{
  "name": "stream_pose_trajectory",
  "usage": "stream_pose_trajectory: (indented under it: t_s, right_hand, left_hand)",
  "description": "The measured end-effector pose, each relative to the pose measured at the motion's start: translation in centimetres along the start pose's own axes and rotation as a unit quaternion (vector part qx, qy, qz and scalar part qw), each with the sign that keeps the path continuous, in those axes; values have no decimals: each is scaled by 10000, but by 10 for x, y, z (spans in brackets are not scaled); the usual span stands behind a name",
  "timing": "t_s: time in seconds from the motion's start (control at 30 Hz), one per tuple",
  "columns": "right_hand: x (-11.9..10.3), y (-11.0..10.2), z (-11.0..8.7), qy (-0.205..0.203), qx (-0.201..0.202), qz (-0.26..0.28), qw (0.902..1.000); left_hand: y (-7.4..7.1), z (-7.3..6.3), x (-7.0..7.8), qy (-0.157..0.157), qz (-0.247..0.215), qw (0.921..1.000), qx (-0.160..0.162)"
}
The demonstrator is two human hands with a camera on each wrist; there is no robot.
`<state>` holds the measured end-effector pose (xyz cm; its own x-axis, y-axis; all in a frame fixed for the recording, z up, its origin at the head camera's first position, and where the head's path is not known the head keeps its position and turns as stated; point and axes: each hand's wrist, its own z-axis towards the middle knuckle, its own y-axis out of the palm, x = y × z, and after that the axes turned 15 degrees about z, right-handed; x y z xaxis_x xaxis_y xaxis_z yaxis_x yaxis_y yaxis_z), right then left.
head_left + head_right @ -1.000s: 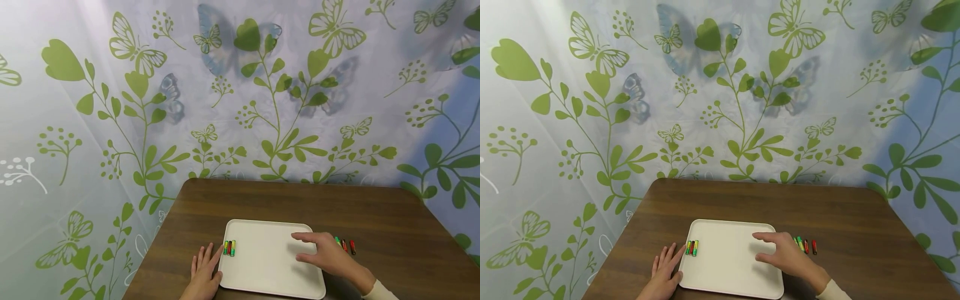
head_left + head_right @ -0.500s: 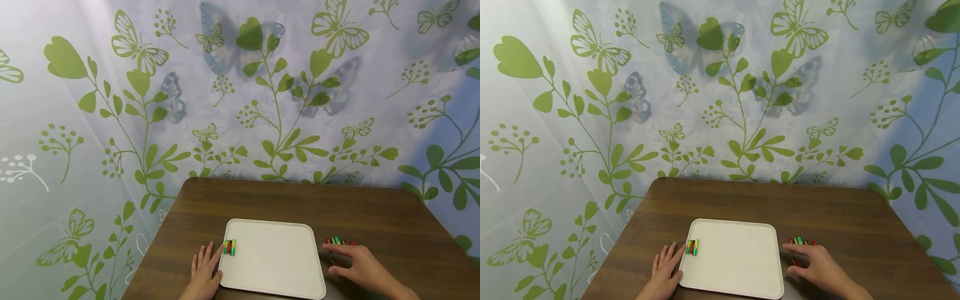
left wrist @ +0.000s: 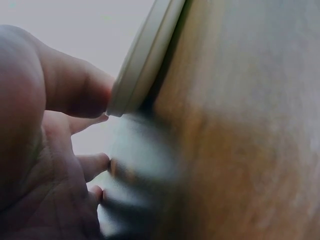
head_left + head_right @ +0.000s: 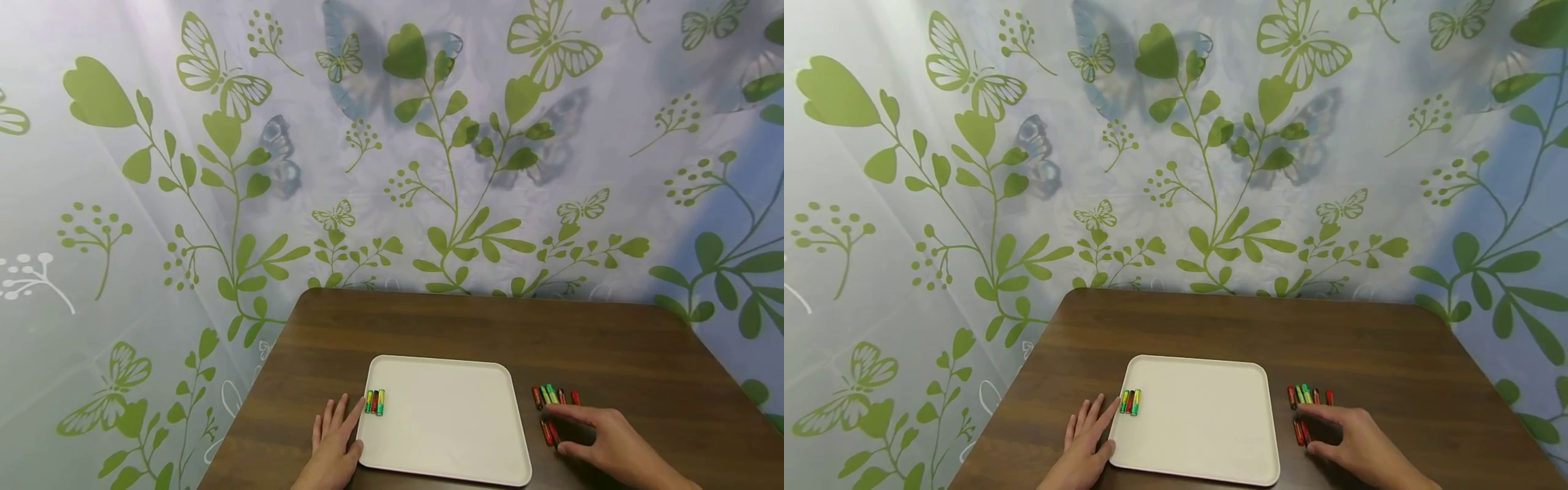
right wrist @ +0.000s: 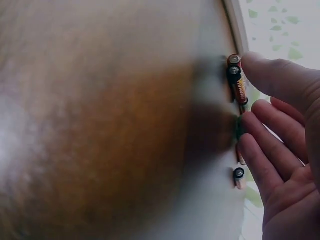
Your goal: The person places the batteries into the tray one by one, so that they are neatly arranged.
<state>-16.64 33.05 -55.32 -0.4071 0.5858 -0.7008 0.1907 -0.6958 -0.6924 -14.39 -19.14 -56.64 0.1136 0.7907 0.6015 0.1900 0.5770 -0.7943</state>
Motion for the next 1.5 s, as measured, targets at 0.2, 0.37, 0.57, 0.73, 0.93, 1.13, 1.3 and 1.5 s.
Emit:
stream_pose_trajectory:
  t_s: [0.2, 0.37, 0.57, 0.73, 0.93, 1.13, 1.3, 1.5]
  right_hand:
    - [6, 4, -1, -187, 169, -153, 9996]
    - [9, 8, -2, -519, 317, -213, 9979]
    - [10, 13, -2, -964, 558, -376, 9931]
    - [7, 11, -4, -849, 522, -415, 9942]
    - [1, 2, 0, -959, 778, -400, 9915]
    - [-8, -4, 13, -1154, 990, -339, 9878]
    - [-18, -1, 23, -1073, 728, -117, 9915]
    - [-30, 9, 41, -964, 515, 152, 9939]
  left_hand:
    - [0, 0, 1, 8, 9, 10000, 13]
    - [0, 0, 1, 19, 77, 10000, 42]
    - [0, 1, 2, 5, 72, 10000, 14]
    - [0, 1, 2, -5, 75, 10000, 29]
    - [0, 0, 2, -25, 8, 10000, 30]
    - [-1, -2, 3, 1, -41, 10000, 42]
    - [-1, -2, 3, 9, -38, 10000, 26]
    - [0, -1, 2, 8, -73, 10000, -5]
